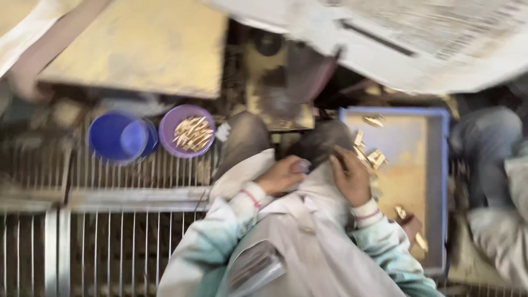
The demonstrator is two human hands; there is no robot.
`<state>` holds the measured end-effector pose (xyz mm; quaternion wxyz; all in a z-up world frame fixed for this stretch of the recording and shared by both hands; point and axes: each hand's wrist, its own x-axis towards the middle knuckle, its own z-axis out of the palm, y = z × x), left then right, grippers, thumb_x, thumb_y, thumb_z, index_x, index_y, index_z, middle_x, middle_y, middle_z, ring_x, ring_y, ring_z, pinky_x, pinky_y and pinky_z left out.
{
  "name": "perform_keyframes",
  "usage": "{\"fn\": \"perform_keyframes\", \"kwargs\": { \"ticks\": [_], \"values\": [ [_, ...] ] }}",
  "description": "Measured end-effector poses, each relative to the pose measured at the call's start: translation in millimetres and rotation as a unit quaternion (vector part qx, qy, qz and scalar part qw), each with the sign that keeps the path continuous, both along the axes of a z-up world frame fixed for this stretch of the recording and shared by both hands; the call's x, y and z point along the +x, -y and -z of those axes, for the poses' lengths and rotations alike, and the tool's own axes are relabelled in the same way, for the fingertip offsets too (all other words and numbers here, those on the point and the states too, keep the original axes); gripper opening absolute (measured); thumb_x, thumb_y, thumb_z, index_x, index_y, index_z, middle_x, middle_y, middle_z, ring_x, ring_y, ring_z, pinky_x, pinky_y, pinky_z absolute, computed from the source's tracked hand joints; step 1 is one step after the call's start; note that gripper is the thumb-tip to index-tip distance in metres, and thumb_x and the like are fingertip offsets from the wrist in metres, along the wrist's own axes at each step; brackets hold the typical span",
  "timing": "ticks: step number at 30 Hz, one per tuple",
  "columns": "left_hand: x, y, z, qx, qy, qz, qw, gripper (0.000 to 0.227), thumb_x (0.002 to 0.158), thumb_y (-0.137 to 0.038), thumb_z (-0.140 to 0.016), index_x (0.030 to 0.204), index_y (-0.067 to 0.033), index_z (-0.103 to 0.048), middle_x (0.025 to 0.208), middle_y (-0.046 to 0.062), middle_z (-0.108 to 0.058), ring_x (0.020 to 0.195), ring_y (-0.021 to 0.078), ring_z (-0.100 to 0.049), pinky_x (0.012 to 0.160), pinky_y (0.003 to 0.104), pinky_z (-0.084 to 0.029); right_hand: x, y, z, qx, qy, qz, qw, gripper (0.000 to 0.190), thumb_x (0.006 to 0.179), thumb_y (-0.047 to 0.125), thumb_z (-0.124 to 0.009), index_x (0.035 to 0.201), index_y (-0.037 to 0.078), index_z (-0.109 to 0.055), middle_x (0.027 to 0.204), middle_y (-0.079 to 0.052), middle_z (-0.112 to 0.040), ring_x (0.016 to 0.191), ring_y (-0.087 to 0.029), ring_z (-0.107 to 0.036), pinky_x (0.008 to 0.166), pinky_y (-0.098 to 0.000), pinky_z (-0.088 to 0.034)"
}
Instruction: The person repeatedly picks up small brass-colored metal parts from a blue tray and rubs them against a moving sanding belt. After each part is treated, it is placed back into the tray. The process is repeated for multiple parts.
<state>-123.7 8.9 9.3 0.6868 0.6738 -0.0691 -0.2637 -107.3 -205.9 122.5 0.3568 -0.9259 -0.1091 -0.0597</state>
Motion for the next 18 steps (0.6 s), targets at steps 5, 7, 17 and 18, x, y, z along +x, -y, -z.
{"fn": "perform_keyframes", "kwargs": {
  "ticks": [5,7,17,18],
  "values": [
    [3,-7,-14,-0.068,-0.117,-0.064,0.989,0.043,0.089,-0.019,-0.074,0.128,-0.0048,-0.062,0.111,0.008,-0.071,0.098,0.0162,-0.068,0.086,0.031,-0.057,-8,64,58,0.032,-0.055,0.163,0.985,0.026,0.097,0.014,-0.068,0.118,-0.001,-0.069,0.112,-0.021,-0.072,0.097,-0.034,-0.072,0.084,-0.0388,-0.058],
    [7,-4,-20,-0.027,-0.122,-0.088,0.988,0.041,0.088,-0.017,-0.075,0.125,-0.0038,-0.064,0.107,0.006,-0.072,0.094,0.0139,-0.067,0.082,0.029,-0.056,-10,89,87,0.030,-0.102,0.217,0.970,0.026,0.096,0.016,-0.068,0.117,0.000,-0.069,0.109,-0.021,-0.072,0.093,-0.035,-0.072,0.081,-0.0401,-0.058],
    [29,4,-20,0.001,-0.188,-0.082,0.979,0.030,0.090,-0.013,-0.073,0.116,-0.0017,-0.065,0.095,0.003,-0.071,0.084,0.0110,-0.065,0.075,0.027,-0.054,28,151,183,-0.124,-0.183,0.204,0.954,0.049,0.092,0.024,-0.069,0.136,0.004,-0.060,0.124,-0.023,-0.066,0.110,-0.041,-0.063,0.094,-0.0485,-0.051],
    [30,5,-18,-0.001,-0.188,-0.083,0.979,0.030,0.090,-0.013,-0.073,0.116,-0.0012,-0.064,0.095,0.003,-0.071,0.084,0.0108,-0.065,0.075,0.027,-0.053,38,152,188,-0.145,-0.157,0.182,0.960,0.054,0.090,0.023,-0.070,0.139,0.003,-0.058,0.132,-0.022,-0.063,0.114,-0.042,-0.060,0.096,-0.0485,-0.050]
  ]
}}
